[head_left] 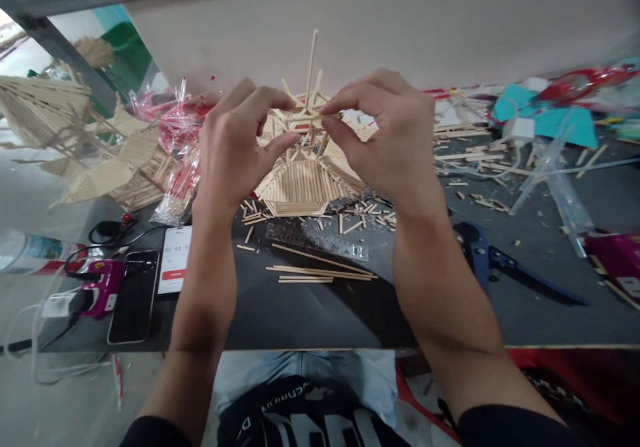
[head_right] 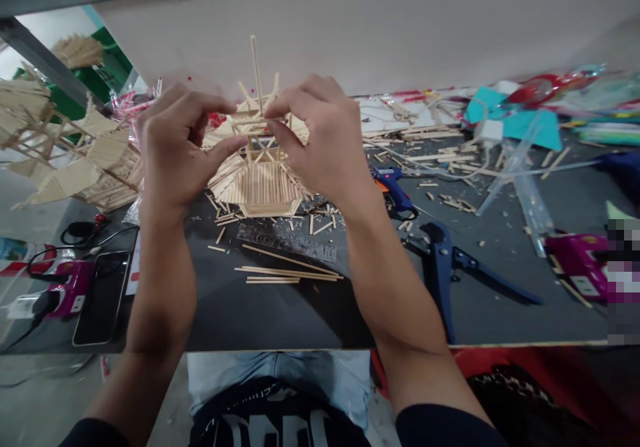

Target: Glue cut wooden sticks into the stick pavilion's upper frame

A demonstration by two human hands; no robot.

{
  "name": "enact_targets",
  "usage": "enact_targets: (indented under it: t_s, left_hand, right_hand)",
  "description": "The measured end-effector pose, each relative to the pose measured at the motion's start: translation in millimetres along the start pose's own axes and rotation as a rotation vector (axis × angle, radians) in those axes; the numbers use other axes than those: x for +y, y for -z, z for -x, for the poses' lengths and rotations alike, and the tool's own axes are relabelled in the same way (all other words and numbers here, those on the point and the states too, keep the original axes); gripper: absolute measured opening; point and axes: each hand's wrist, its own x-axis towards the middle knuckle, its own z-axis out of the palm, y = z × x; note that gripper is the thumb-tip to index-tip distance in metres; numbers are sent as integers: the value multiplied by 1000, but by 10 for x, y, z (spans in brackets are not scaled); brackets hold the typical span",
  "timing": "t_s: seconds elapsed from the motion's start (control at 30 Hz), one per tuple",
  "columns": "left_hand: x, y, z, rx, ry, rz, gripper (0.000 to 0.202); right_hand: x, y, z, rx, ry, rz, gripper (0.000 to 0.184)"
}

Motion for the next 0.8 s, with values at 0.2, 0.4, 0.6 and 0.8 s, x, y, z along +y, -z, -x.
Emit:
enact_targets:
  t_s: [0.2, 0.4, 0.6, 0.8]
  left_hand:
    - [19, -89, 20, -3, 28, 5, 45]
    - [59, -70, 29, 19, -24, -4, 41]
    - [85, -189, -13, 56, -27, -34, 31]
    - [292, -221, -13, 91, -40, -128, 18]
  right_hand:
    - [-46, 22, 11, -3, -5, 60, 21]
    - [-47, 20, 7, -31, -6, 2, 20]
    - [-12, -19, 9, -20, 7, 2, 18]
    - [-28, -1, 18, -35, 3, 57, 20]
